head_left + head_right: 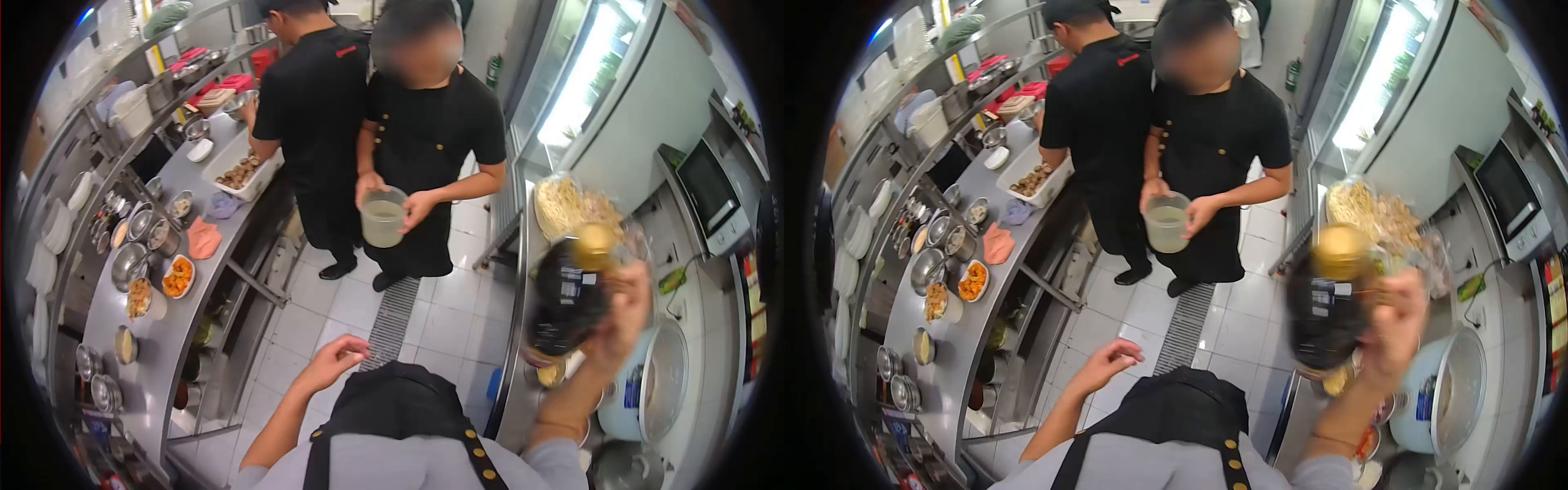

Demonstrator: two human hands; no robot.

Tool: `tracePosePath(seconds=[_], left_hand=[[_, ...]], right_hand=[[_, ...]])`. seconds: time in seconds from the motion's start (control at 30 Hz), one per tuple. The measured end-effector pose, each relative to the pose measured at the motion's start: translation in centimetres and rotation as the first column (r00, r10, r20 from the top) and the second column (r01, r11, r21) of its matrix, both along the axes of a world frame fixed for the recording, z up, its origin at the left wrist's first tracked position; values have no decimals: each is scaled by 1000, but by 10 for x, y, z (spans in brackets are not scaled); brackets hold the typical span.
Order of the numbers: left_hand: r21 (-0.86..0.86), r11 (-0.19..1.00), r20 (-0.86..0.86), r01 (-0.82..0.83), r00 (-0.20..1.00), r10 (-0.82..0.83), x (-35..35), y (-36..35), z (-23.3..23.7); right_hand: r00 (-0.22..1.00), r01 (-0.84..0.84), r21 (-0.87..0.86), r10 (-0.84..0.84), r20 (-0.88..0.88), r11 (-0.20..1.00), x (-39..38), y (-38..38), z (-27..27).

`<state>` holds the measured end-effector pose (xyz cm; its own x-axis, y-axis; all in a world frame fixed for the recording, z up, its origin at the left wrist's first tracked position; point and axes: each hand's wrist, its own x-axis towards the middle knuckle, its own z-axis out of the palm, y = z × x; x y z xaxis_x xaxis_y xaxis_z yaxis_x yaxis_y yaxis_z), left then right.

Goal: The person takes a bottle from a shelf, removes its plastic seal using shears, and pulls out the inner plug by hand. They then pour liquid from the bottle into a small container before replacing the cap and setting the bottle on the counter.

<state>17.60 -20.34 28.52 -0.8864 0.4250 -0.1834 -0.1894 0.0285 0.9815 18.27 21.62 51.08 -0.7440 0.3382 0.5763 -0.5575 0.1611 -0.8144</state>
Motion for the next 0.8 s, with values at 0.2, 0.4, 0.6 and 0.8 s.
tracePosePath(seconds=[0.2,0.4,0.6,0.8], left_hand=[[27,965,-658,-262,722,214,29,-6,124],[198,850,-575,-488,645,504,68,-12,141],[210,508,-490,-836,359,794,161,-12,132],[173,149,-478,-974,49,877,245,12,140]], right_hand=[[734,-631,-276,673,89,725,-40,-117,-65],[184,-921,-313,967,174,231,-49,-216,-118],[-284,-879,-426,953,106,-215,-1,-303,-151],[-576,-700,-533,817,29,-475,63,-345,-160]])
